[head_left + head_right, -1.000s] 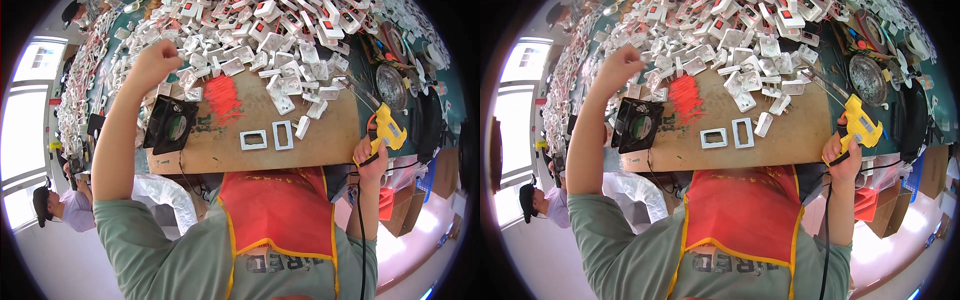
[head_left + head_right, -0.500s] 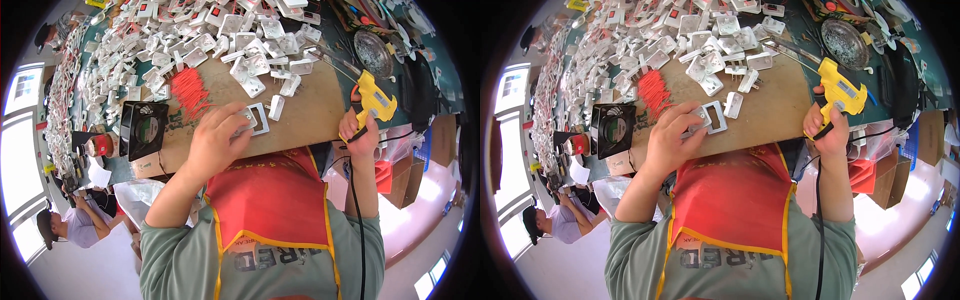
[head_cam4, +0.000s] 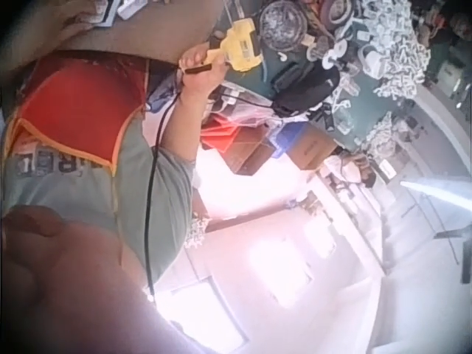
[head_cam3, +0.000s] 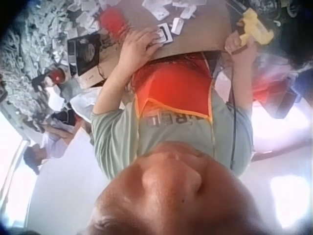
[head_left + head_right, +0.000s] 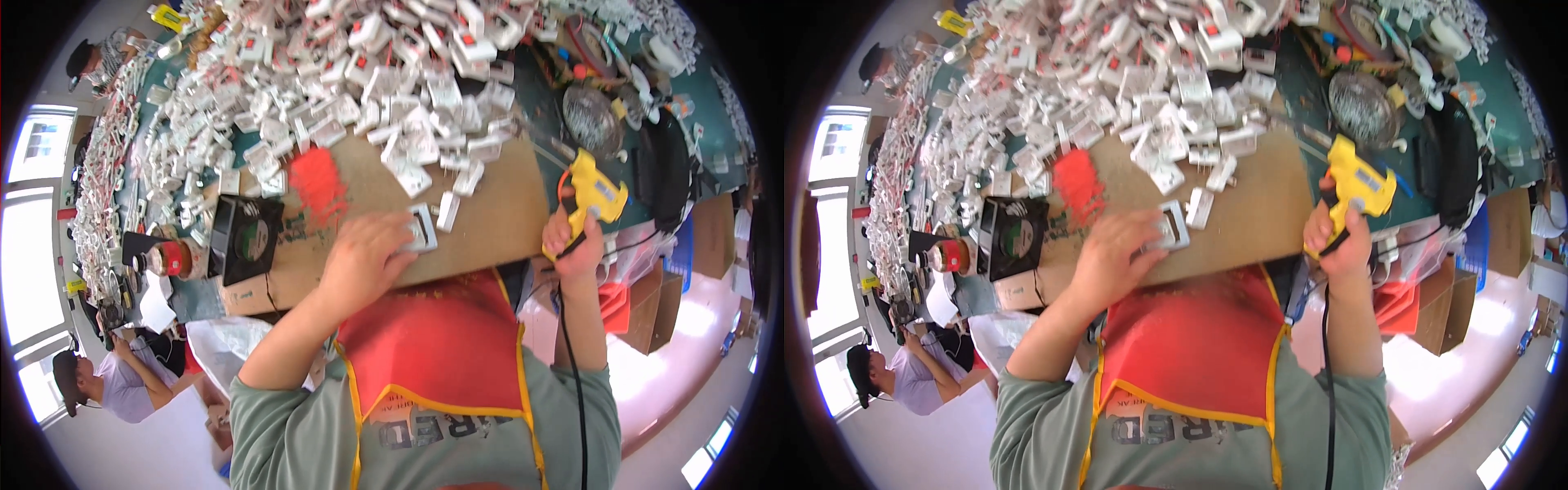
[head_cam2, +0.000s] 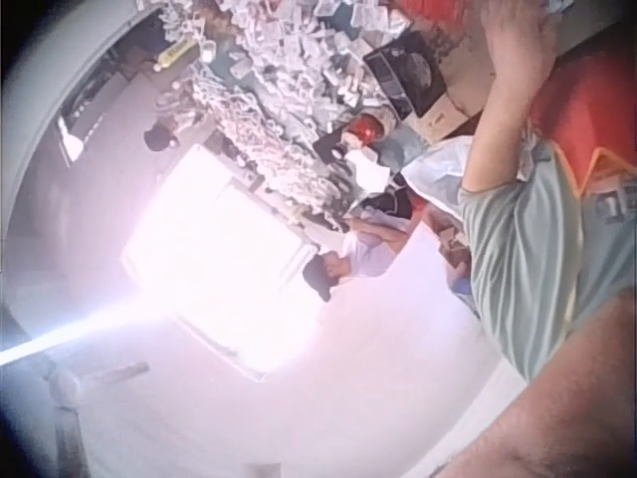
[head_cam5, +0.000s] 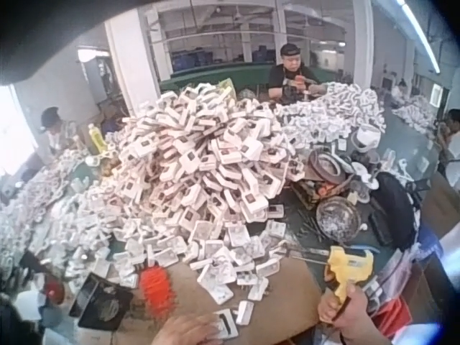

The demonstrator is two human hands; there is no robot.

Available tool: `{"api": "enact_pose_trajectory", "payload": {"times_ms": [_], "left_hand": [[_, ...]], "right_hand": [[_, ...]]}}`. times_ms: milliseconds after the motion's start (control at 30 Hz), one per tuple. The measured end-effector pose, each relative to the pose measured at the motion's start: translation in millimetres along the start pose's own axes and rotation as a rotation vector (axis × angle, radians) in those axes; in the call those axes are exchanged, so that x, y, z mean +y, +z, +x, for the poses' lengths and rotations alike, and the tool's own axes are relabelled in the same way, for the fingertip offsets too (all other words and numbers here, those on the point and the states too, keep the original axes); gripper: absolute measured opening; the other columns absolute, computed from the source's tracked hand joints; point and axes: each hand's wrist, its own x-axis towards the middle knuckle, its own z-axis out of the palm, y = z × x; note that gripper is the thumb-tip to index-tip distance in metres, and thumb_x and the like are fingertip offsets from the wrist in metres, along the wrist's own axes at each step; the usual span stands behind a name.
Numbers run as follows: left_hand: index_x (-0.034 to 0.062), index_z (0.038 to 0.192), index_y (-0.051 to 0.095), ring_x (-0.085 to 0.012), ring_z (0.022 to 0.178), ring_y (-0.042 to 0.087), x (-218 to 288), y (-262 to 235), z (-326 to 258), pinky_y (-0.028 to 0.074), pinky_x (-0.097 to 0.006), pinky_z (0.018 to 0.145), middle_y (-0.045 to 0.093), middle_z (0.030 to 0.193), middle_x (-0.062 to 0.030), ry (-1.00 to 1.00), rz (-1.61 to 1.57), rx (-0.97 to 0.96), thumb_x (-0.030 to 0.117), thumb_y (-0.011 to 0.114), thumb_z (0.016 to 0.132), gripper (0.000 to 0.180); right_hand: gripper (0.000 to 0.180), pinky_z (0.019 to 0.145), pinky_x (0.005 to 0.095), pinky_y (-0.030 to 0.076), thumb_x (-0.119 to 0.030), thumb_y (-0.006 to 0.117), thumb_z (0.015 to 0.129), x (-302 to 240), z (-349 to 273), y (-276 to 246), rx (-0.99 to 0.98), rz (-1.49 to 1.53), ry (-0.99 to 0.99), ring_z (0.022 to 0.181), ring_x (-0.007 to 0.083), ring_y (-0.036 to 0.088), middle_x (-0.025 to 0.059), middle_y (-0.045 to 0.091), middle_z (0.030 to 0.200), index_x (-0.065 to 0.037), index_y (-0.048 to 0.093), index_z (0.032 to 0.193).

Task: The person assembles electrical components by fitting wires and parts into plastic housings by hand and soldering them using a soldering iron.

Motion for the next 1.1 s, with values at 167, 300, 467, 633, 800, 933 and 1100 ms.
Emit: {"api": "enact_pose_trajectory", "payload": {"times_ms": [167, 300, 467, 633, 800, 933, 1100], "left_hand": [[0.0075, 0.099, 0.069, -0.0312, 0.112, 0.062, 16, -45, 8, 0.049, -0.043, 0.096, 0.067, 0.12, -0.0119, -0.022, -0.019, -0.023, 0.021, 0.079, 0.079, 0.026], [0.0063, 0.098, 0.071, -0.0263, 0.102, 0.067, 7, -108, 48, 0.052, -0.036, 0.089, 0.07, 0.109, -0.0108, -0.009, 0.099, 0.046, 0.019, 0.077, 0.082, 0.021], [0.0032, 0.1, 0.068, -0.0156, 0.085, 0.066, -48, -154, 135, 0.053, -0.03, 0.075, 0.071, 0.098, -0.0053, -0.497, -0.331, 0.152, 0.024, 0.062, 0.096, 0.023], [-0.0013, 0.116, 0.058, -0.0192, 0.08, 0.067, -81, -132, 201, 0.055, -0.031, 0.071, 0.07, 0.1, -0.0133, -0.75, -1.005, 0.264, 0.038, 0.055, 0.1, 0.042], [-0.006, 0.118, 0.051, -0.0253, 0.079, 0.069, -63, -100, 240, 0.058, -0.036, 0.068, 0.069, 0.099, -0.0207, -0.767, -1.178, 0.254, 0.047, 0.052, 0.099, 0.056], [-0.0069, 0.114, 0.052, -0.0245, 0.08, 0.07, -64, -98, 248, 0.059, -0.034, 0.067, 0.069, 0.1, -0.0205, -0.751, -1.325, 0.317, 0.037, 0.054, 0.101, 0.046], [-0.0047, 0.107, 0.057, -0.0204, 0.078, 0.068, -67, -97, 248, 0.059, -0.031, 0.066, 0.069, 0.093, -0.015, -0.608, -1.204, 0.461, 0.014, 0.064, 0.095, 0.023]], "right_hand": [[0.05, 0.057, 0.03, 0.038, -0.044, 0.048, 0.1, -5, 7, 13, -0.06, 0.167, 0.0, 0.06, 0.0123, 0.043, -0.0007, 0.043, 0.072, -0.005, 0.045, 0.132], [0.047, 0.059, 0.0309, 0.038, -0.045, 0.049, 0.1, -6, 10, 14, -0.089, 0.249, 0.007, 0.06, 0.0114, 0.042, -0.0013, 0.043, 0.072, -0.01, 0.046, 0.131], [0.046, 0.059, 0.0327, 0.038, -0.045, 0.049, 0.1, -4, 20, 8, -0.08, 0.321, 0.054, 0.06, 0.0134, 0.042, -0.0004, 0.043, 0.069, -0.008, 0.048, 0.127], [0.048, 0.059, 0.0323, 0.038, -0.044, 0.052, 0.098, -4, 24, 8, -0.038, 0.353, 0.052, 0.059, 0.0128, 0.042, -0.0006, 0.043, 0.069, -0.007, 0.048, 0.128], [0.045, 0.058, 0.0295, 0.037, -0.043, 0.051, 0.099, -4, 22, 9, -0.053, 0.288, 0.043, 0.057, 0.011, 0.041, -0.0019, 0.043, 0.068, -0.009, 0.048, 0.128], [0.051, 0.06, 0.0329, 0.039, -0.044, 0.053, 0.097, -3, 22, 7, -0.039, 0.299, 0.051, 0.059, 0.0135, 0.043, 0.0003, 0.043, 0.068, -0.006, 0.048, 0.129], [0.051, 0.06, 0.0328, 0.039, -0.044, 0.054, 0.096, -2, 22, 7, -0.04, 0.304, 0.053, 0.059, 0.0135, 0.043, 0.0004, 0.043, 0.068, -0.006, 0.048, 0.129]]}}
